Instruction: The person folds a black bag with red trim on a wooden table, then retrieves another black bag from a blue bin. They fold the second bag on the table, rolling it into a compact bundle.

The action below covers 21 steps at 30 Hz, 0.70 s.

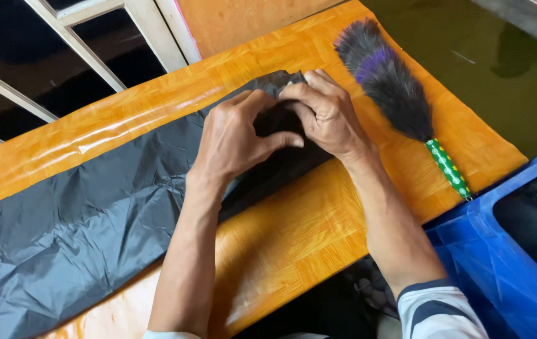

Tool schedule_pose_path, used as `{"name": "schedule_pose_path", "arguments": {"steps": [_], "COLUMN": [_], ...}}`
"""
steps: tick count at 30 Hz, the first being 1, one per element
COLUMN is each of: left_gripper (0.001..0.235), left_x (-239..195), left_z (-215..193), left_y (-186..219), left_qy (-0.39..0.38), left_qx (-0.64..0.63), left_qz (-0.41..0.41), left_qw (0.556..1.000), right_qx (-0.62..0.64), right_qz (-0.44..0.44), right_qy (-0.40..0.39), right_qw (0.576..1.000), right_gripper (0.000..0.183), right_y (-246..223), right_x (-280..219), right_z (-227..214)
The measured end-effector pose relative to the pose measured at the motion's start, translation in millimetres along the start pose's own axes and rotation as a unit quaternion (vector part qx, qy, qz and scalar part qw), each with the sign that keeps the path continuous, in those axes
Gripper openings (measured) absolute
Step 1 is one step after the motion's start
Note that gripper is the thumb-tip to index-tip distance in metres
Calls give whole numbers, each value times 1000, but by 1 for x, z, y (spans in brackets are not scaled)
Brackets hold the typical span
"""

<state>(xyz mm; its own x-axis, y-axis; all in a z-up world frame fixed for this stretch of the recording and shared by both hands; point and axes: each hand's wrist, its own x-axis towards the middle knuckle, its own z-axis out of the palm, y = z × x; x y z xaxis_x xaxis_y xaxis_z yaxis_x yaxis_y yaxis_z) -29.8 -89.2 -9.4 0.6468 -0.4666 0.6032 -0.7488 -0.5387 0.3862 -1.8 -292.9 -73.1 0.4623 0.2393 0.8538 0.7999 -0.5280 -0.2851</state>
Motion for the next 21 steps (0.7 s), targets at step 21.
{"name": "schedule_pose_path", "arguments": {"steps": [21], "left_gripper": [45], "left_x": [-105], "left_z": [110], "left_y": [-37], "left_qy": [-64], "left_qx": [160], "left_qz": [15], "left_qw": [985], "right_qx": [-127], "right_qz": [354], "right_qy": [-388], "right_qw": [841], "right_gripper": [17], "right_y": [10], "right_x": [-25], "right_z": [-39]}}
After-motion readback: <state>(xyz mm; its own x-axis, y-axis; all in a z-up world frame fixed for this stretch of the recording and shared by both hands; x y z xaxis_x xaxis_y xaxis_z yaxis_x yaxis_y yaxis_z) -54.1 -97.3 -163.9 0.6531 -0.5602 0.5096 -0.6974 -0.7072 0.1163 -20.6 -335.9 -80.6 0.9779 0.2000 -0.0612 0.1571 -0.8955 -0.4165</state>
